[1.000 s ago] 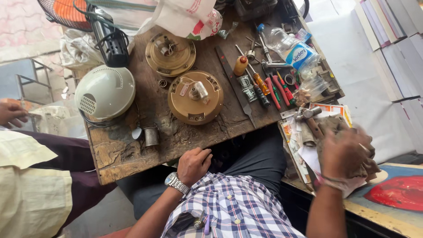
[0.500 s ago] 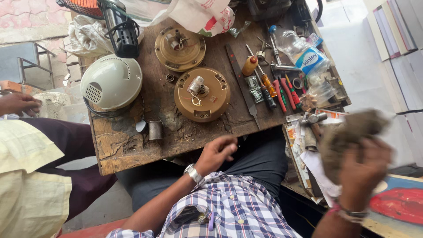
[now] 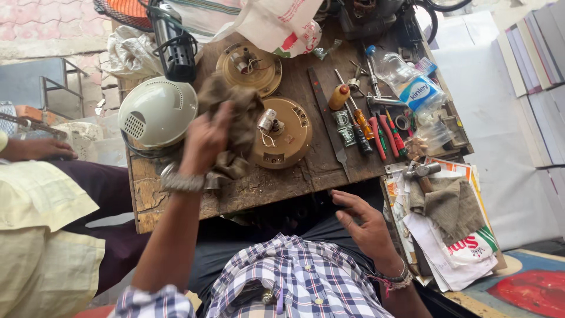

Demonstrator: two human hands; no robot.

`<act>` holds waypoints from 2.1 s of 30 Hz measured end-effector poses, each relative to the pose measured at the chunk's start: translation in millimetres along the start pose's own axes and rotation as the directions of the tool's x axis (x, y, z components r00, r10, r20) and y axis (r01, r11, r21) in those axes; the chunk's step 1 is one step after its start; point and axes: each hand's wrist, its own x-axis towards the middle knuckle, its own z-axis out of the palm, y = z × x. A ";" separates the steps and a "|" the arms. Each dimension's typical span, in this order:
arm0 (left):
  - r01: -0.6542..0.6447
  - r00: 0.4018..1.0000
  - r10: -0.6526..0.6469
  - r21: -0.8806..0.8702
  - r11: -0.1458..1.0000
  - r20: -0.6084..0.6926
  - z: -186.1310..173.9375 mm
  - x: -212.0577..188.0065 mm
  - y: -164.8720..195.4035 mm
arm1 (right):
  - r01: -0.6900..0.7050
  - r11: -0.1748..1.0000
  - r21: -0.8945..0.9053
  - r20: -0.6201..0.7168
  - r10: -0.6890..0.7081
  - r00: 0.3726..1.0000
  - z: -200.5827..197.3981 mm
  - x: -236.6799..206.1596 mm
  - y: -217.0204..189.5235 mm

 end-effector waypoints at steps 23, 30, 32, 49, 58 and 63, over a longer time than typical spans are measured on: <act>-0.224 0.961 0.028 0.715 0.662 0.275 33.9 -4.1 -78.9 | -0.078 0.952 -0.297 0.243 0.154 0.958 -0.7 8.0 14.9; -0.050 0.999 0.039 0.770 0.636 0.033 40.3 26.8 -42.0 | -0.067 0.936 -0.346 0.245 0.159 0.956 -18.5 8.5 36.3; -0.163 0.963 -0.094 0.826 0.539 0.251 82.1 48.5 -43.8 | -0.032 0.934 -0.355 0.268 0.135 0.954 -20.0 17.2 32.8; -0.296 0.943 0.310 0.741 0.603 0.124 1.0 28.0 -7.8 | 0.135 0.921 -0.364 0.272 -0.033 0.962 8.0 17.1 -24.6; -0.289 0.787 0.264 -0.045 0.956 0.557 148.2 -27.0 77.8 | 0.083 0.444 0.892 -0.120 0.054 0.991 -9.7 40.4 -24.9; -0.484 0.534 0.198 0.104 0.869 0.822 208.8 -76.7 71.0 | 0.065 0.963 0.262 -0.538 0.090 0.838 -53.6 -2.2 2.4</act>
